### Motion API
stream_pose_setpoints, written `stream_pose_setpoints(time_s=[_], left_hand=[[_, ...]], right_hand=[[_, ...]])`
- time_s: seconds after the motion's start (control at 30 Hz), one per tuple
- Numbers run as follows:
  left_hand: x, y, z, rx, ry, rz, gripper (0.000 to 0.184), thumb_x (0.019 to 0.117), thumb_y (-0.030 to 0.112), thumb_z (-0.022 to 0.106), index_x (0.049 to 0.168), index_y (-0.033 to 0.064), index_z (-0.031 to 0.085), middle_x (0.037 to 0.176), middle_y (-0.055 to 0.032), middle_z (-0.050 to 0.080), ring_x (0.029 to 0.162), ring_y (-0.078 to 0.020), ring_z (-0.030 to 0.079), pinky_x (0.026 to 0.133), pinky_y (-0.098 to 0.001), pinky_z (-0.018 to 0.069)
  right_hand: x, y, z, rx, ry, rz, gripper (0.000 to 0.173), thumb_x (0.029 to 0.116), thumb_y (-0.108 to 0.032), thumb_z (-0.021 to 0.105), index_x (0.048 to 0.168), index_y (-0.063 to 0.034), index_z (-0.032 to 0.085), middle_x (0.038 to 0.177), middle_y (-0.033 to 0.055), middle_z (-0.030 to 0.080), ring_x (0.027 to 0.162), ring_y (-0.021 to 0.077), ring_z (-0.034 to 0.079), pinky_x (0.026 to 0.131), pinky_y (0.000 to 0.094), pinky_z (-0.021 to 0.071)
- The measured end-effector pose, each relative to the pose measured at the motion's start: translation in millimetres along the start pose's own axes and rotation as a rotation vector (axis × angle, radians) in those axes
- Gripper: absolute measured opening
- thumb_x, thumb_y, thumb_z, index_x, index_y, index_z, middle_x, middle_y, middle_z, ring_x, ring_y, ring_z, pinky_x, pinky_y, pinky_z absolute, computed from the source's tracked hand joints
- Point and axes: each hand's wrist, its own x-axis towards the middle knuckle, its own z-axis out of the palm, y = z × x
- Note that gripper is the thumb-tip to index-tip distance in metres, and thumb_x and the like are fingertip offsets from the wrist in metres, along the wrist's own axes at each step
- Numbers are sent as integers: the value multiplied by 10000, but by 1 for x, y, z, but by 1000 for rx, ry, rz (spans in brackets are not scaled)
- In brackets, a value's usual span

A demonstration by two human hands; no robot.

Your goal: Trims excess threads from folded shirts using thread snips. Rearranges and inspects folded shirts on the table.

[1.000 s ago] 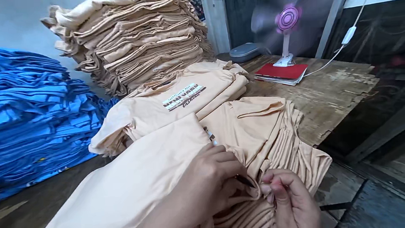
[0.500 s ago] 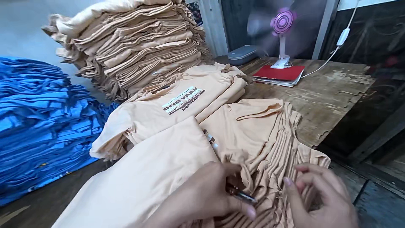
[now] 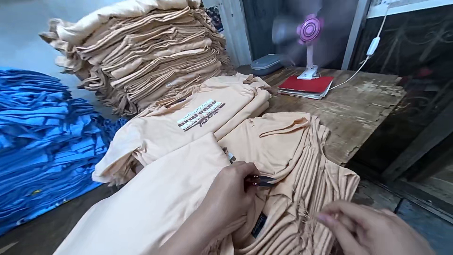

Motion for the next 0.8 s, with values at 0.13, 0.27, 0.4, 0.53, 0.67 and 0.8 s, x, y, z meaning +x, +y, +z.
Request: stream_pose_setpoints(time_s=[0.13, 0.27, 0.4, 0.53, 0.67, 0.8], left_hand=[[-3, 4, 3, -19, 18, 42, 263, 899, 293, 705, 1162, 270, 714, 1023, 105, 687, 922, -2, 669, 808, -248, 605], [-7, 6, -1, 9, 93, 207, 269, 948, 379, 698, 1190, 271, 745, 1037, 71, 701, 935, -53, 670, 825, -311, 594], [-9, 30, -7, 137, 250, 409, 186, 1018, 318, 614, 1076, 223, 763, 945, 57, 723, 863, -92, 674, 738, -308, 550], [4, 51, 6, 279, 149, 485, 179, 1009, 269, 610, 1071, 179, 751, 892, -1, 692, 810, -188, 661, 700, -374, 535], [9, 46, 10, 276, 145, 362, 149, 976, 253, 615, 1003, 221, 758, 856, 52, 693, 781, -137, 658, 688, -355, 542], [9, 29, 4, -88, 23, 132, 210, 933, 324, 721, 1129, 256, 750, 1012, 97, 689, 897, -11, 671, 792, -239, 606]], right_hand=[[28, -5, 51, 106, 359, -27, 313, 1019, -404, 587, 989, -175, 799, 867, 1, 725, 819, 183, 690, 738, 450, 575], [28, 1, 75, 265, 380, -26, 155, 924, -291, 716, 876, -181, 814, 904, -9, 665, 746, 86, 617, 630, 299, 545], [19, 9, 68, 244, 595, -92, 172, 944, -266, 703, 870, -148, 804, 915, 19, 645, 859, 80, 601, 731, 234, 508], [21, 11, 72, 211, 681, -208, 186, 958, -271, 684, 868, -157, 800, 886, 26, 636, 853, 88, 592, 762, 245, 502], [9, 5, 60, 48, 563, -108, 193, 935, -327, 697, 846, -195, 808, 902, 31, 668, 862, 179, 611, 789, 408, 462], [7, 8, 41, -10, 396, 25, 215, 932, -326, 685, 1060, -187, 787, 1149, 95, 686, 1059, 322, 632, 853, 556, 475]])
